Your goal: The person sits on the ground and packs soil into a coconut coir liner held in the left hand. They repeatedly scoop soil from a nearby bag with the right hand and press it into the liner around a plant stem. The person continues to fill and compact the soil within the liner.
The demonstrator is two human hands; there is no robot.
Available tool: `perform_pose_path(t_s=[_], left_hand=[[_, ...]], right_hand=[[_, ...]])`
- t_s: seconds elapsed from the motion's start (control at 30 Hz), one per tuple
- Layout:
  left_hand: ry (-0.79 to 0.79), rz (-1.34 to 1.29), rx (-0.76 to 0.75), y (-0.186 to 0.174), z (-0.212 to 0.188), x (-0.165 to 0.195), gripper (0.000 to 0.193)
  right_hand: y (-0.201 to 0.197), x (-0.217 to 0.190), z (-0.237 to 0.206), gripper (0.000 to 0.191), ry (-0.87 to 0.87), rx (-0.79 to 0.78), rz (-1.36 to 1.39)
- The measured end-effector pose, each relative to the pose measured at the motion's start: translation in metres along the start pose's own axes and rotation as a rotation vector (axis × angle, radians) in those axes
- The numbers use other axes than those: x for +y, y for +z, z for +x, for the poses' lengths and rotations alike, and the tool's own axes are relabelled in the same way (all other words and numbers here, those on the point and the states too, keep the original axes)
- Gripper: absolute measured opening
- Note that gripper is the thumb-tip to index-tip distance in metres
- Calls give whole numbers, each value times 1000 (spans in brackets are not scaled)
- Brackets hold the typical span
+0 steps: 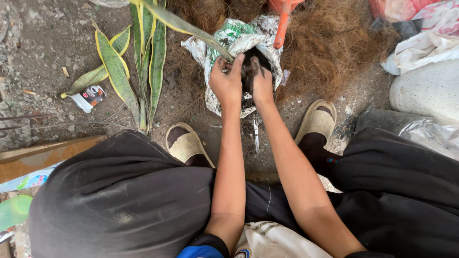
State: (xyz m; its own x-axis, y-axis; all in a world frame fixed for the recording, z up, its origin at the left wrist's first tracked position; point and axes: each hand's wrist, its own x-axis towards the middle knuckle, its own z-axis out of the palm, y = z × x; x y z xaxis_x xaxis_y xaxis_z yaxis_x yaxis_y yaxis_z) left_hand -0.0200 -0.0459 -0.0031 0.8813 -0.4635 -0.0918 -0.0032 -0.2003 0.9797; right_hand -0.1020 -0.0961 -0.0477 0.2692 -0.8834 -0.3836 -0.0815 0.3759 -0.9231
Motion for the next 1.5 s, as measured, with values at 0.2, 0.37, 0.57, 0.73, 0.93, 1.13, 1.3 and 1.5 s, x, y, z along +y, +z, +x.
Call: perform_pose_path(t_s=[0.2,0.37,0.57,0.73,0.93,1.13,1.3,1.5], left_hand=[[-131,-150,-69,15,-11,6,38],[-72,-49,-82,18,-14,8,36],[17,-61,-64,8,2,3,37],[42,-111,-170,-13,18,-1,35],[-13,-215,-403,-16,21,7,32],[-82,-131,-444,-19,18,12,32],[-37,-227,-485,-18,20,5,32],[-7,-307,-518,-21,28,-2,33]], right_hand=[[-12,-2,3,42,-296,316,-509],[-9,-13,3,44,-247,281,-502],[-10,-17,11,57,-21,9,-134],[-24,-19,21,50,159,-260,173],[-42,-25,15,64,473,-582,499],[-39,-17,17,64,446,-685,506],[-40,-8,13,49,404,-634,516],[-38,-8,15,59,345,-589,233]])
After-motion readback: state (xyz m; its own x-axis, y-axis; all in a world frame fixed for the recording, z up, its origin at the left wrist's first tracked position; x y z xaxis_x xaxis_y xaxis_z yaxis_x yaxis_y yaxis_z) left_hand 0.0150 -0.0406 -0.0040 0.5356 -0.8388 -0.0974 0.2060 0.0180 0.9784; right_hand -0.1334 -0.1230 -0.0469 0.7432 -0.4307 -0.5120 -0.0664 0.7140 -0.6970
